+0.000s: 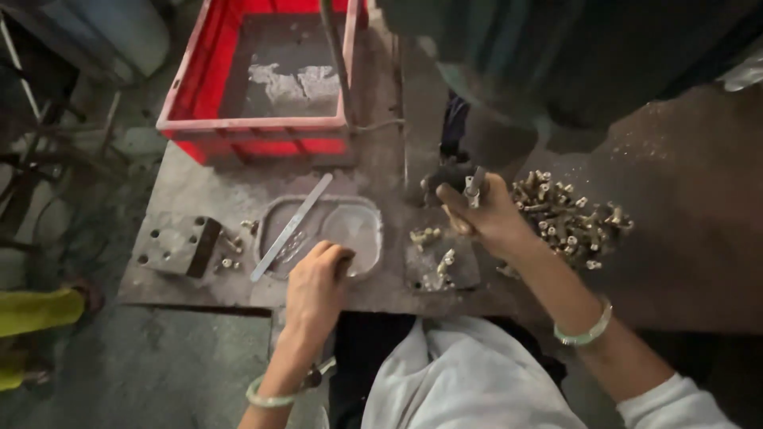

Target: The person picks up small brass fittings from a pile on the workbench, dips each one into a tray of liquid, positions it under a drill press, and operates the machine to thread the fitting, placing finished pieces onto a growing pile. They repeat this cycle continuously, occasionally brushing debris off the fixture.

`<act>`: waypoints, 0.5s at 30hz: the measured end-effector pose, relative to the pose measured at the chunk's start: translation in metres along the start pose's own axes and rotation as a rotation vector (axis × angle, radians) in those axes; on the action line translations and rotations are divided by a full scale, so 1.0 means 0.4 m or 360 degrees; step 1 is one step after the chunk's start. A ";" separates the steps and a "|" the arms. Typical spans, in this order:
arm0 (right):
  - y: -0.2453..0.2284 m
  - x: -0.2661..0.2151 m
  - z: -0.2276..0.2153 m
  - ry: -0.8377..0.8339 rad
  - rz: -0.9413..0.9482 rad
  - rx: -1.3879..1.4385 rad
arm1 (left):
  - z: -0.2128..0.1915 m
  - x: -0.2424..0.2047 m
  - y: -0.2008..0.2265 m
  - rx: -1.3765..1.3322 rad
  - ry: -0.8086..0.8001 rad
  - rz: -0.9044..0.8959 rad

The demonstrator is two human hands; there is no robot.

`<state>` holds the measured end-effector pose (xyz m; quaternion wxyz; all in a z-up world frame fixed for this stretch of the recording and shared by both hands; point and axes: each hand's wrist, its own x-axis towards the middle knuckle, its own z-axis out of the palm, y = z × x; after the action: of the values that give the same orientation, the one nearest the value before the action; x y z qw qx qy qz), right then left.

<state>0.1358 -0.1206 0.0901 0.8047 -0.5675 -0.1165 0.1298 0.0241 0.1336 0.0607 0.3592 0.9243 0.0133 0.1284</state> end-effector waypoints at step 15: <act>0.014 0.003 0.046 0.0416 -0.0069 -0.0250 | 0.030 0.074 -0.111 -0.0673 -0.0509 -0.0463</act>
<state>0.1303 -0.1021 0.0907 0.7687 -0.6382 -0.0327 0.0279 0.0588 0.1621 0.0292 0.5557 0.8260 0.0617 -0.0718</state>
